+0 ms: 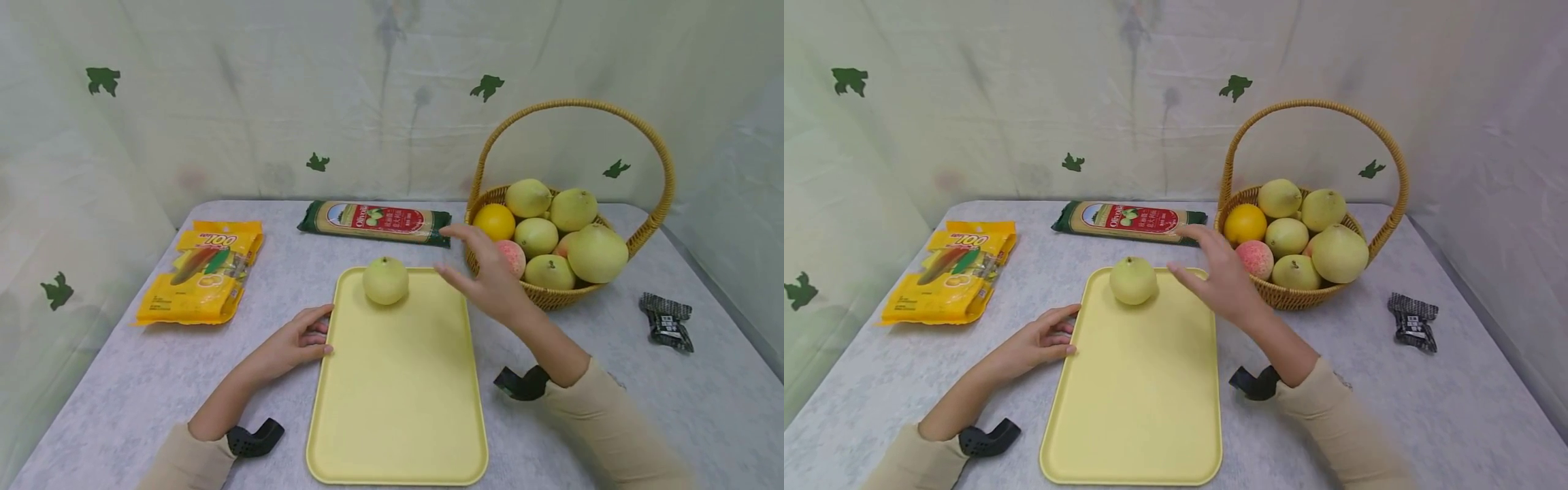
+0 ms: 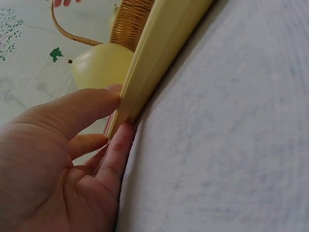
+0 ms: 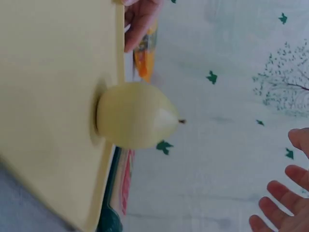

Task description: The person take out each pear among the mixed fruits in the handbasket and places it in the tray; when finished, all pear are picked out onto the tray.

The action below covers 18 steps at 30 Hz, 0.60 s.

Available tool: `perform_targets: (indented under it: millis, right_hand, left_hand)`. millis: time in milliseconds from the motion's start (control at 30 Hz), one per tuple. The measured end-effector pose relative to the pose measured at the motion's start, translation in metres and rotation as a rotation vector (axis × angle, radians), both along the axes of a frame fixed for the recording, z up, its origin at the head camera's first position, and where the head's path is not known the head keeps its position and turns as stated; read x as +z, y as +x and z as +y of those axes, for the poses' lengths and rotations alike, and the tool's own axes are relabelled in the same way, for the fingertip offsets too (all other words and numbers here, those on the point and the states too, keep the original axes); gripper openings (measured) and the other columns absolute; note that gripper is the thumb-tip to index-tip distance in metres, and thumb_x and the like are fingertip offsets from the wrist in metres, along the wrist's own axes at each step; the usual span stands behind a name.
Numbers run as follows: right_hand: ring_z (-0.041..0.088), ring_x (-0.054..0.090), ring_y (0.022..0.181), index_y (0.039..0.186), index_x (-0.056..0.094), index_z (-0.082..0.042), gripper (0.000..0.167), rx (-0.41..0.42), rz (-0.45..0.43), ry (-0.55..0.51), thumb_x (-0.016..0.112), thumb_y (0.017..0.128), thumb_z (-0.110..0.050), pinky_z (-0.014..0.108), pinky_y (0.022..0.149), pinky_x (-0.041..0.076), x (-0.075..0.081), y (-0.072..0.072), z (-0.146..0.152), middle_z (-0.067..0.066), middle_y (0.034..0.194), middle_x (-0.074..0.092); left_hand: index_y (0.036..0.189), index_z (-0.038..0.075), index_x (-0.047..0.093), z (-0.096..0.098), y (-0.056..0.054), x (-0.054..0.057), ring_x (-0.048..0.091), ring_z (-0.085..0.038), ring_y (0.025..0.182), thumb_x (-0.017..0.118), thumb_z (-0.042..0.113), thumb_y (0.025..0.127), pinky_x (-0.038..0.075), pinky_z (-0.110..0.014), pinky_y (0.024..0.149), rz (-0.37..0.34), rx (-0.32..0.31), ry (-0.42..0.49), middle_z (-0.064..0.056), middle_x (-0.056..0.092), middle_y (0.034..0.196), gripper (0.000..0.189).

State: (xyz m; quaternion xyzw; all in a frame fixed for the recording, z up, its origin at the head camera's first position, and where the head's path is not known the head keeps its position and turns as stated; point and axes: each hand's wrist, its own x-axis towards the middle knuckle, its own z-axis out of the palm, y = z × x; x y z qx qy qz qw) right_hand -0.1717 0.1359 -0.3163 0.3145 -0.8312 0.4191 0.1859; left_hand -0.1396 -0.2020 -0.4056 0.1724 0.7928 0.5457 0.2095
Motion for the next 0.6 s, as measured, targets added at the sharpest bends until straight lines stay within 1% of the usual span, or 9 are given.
perform_targets:
  millis: [33,67,133,233,300,400,500,600]
  right_hand:
    - [0.024,0.044,0.112,0.12,0.05,-0.001,0.046,-0.016,0.068,-0.018,0.069,0.08,-0.012,0.038,0.095,0.034,0.002,0.002,0.007,0.01,0.12,0.051]
    - [0.025,0.045,0.109,0.118,0.052,0.0,0.044,-0.034,0.132,-0.035,0.069,0.08,-0.015,0.036,0.094,0.035,0.004,0.003,0.015,0.011,0.117,0.052]
    - [0.027,0.048,0.105,0.113,0.055,0.002,0.046,-0.092,0.247,-0.064,0.068,0.081,-0.027,0.033,0.093,0.036,0.007,0.005,0.03,0.014,0.112,0.055]
    - [0.03,0.05,0.1,0.109,0.057,0.004,0.055,-0.201,0.367,-0.106,0.063,0.081,-0.043,0.03,0.091,0.037,0.009,0.005,0.051,0.016,0.107,0.057]
    - [0.031,0.051,0.099,0.108,0.058,0.004,0.06,-0.278,0.422,-0.12,0.061,0.08,-0.048,0.03,0.091,0.036,0.01,0.005,0.066,0.017,0.106,0.058]
    - [0.032,0.051,0.098,0.108,0.058,0.005,0.062,-0.378,0.455,-0.139,0.063,0.078,-0.049,0.031,0.091,0.036,0.008,0.003,0.086,0.018,0.105,0.058]
    - [0.031,0.05,0.101,0.109,0.058,0.006,0.064,-0.449,0.447,-0.159,0.064,0.077,-0.049,0.033,0.092,0.035,0.004,0.003,0.103,0.021,0.106,0.057]
    - [0.03,0.048,0.104,0.112,0.056,0.006,0.066,-0.51,0.419,-0.165,0.064,0.076,-0.048,0.034,0.092,0.034,0.0,0.003,0.115,0.023,0.107,0.055]
  left_hand:
    - [0.142,0.008,0.025,0.0,0.0,0.0,0.044,-0.026,0.105,0.066,0.02,0.083,0.042,-0.023,0.084,-0.001,0.001,0.001,-0.014,0.036,0.12,0.073]
    - [0.142,0.008,0.025,0.0,0.001,0.0,0.044,-0.026,0.105,0.066,0.02,0.083,0.042,-0.023,0.084,-0.004,0.001,0.004,-0.014,0.036,0.12,0.073]
    - [0.142,0.008,0.024,-0.001,0.001,0.0,0.044,-0.026,0.105,0.066,0.02,0.083,0.042,-0.023,0.085,-0.009,0.001,0.006,-0.014,0.035,0.121,0.073]
    - [0.142,0.008,0.024,-0.001,0.001,-0.001,0.044,-0.026,0.106,0.066,0.02,0.083,0.042,-0.023,0.085,-0.01,0.002,0.005,-0.014,0.035,0.122,0.073]
    - [0.142,0.008,0.024,-0.001,0.001,-0.001,0.045,-0.026,0.106,0.066,0.02,0.083,0.042,-0.023,0.085,-0.006,0.0,0.002,-0.014,0.035,0.123,0.073]
    - [0.142,0.009,0.024,-0.001,0.001,0.0,0.045,-0.026,0.106,0.066,0.02,0.083,0.042,-0.024,0.085,0.004,-0.002,0.0,-0.014,0.035,0.123,0.073]
    - [0.142,0.008,0.024,-0.001,0.0,0.0,0.045,-0.026,0.106,0.066,0.021,0.083,0.042,-0.025,0.085,0.014,-0.008,0.0,-0.014,0.035,0.122,0.073]
    - [0.142,0.008,0.024,-0.001,0.0,0.0,0.045,-0.026,0.105,0.066,0.021,0.083,0.042,-0.024,0.085,0.016,-0.011,0.002,-0.014,0.035,0.122,0.073]
